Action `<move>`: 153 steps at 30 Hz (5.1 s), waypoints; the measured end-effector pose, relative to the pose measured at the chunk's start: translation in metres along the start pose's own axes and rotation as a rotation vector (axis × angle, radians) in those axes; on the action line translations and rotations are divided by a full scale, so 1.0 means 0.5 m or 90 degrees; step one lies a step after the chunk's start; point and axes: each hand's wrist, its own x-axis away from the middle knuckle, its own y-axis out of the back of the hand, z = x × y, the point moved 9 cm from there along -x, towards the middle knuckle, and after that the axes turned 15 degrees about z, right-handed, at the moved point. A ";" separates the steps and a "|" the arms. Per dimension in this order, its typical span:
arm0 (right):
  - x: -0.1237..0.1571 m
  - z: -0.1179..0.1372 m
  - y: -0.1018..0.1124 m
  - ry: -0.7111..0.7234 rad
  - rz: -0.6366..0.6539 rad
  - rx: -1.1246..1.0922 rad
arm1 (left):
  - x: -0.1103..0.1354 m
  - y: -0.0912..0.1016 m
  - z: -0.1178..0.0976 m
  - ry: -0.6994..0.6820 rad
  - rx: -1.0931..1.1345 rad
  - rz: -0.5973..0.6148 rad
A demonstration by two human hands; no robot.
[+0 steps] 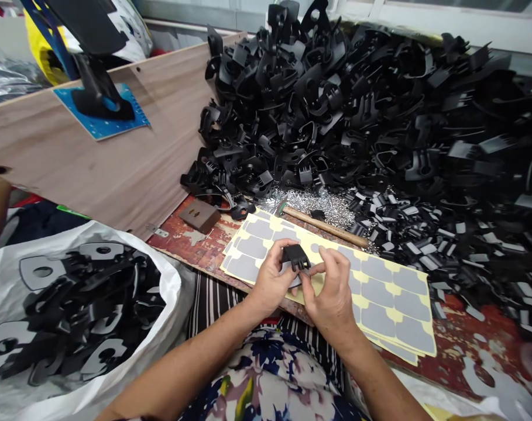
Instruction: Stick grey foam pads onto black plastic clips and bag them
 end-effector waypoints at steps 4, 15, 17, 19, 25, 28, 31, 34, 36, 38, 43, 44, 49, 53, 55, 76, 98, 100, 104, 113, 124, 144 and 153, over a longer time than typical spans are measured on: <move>-0.006 0.002 0.018 -0.014 -0.001 0.088 | 0.027 0.018 -0.022 -0.052 -0.031 -0.053; -0.083 0.011 -0.002 -0.037 0.103 -0.262 | 0.098 0.079 -0.100 -0.047 0.123 -0.104; -0.088 0.026 -0.014 -0.017 0.111 -0.252 | 0.096 0.086 -0.100 -0.040 0.137 -0.121; -0.087 0.043 -0.023 0.020 0.114 -0.208 | 0.094 0.088 -0.096 -0.040 0.130 -0.131; -0.067 0.083 -0.024 0.118 0.031 0.030 | 0.092 0.084 -0.084 -0.076 0.029 -0.133; -0.065 0.099 -0.032 0.095 0.045 0.049 | 0.097 0.086 -0.105 -0.119 -0.127 -0.149; -0.067 0.122 -0.038 0.069 0.101 -0.012 | 0.100 0.103 -0.117 -0.152 -0.208 -0.200; -0.074 0.120 -0.012 0.050 0.092 -0.141 | 0.089 0.131 -0.088 -0.125 -0.075 -0.235; -0.075 0.087 0.019 0.009 0.020 -0.161 | 0.081 0.137 -0.064 -0.098 0.039 -0.237; -0.075 0.053 0.028 -0.019 -0.005 -0.118 | 0.076 0.131 -0.053 -0.081 0.103 -0.227; -0.064 0.035 -0.035 0.055 0.071 -0.015 | 0.071 0.090 -0.056 -0.077 0.143 -0.172; -0.059 0.039 -0.039 0.069 0.054 0.008 | 0.071 0.083 -0.056 -0.077 0.140 -0.167; -0.052 0.066 -0.029 0.061 -0.016 0.052 | 0.077 0.076 -0.062 -0.096 0.032 -0.162; -0.061 0.092 -0.017 0.032 0.018 -0.024 | 0.084 0.075 -0.098 -0.169 -0.153 -0.160; -0.064 0.095 -0.016 0.012 0.040 -0.077 | 0.087 0.077 -0.109 -0.196 -0.205 -0.166; -0.055 0.034 0.003 -0.018 -0.017 -0.010 | 0.050 0.093 -0.069 -0.124 -0.070 -0.174; -0.042 -0.020 -0.027 -0.147 0.144 -0.394 | 0.045 0.049 -0.062 -0.084 0.104 -0.039; -0.042 -0.026 -0.053 -0.177 0.169 -0.444 | 0.044 0.048 -0.054 -0.074 0.089 -0.019; -0.039 -0.039 -0.077 -0.210 0.197 -0.488 | 0.044 0.055 -0.043 -0.081 0.014 0.019; -0.014 -0.040 -0.119 -0.323 0.268 -0.818 | 0.042 0.051 -0.044 -0.049 -0.003 0.020; -0.009 -0.073 -0.103 -0.343 0.181 -0.803 | 0.047 0.021 -0.041 0.040 0.111 0.123; 0.006 -0.084 -0.096 -0.306 0.174 -0.705 | 0.046 0.023 -0.016 0.048 0.120 0.060; -0.007 -0.018 0.013 -0.094 0.016 -0.111 | 0.048 -0.011 -0.038 0.032 0.263 0.108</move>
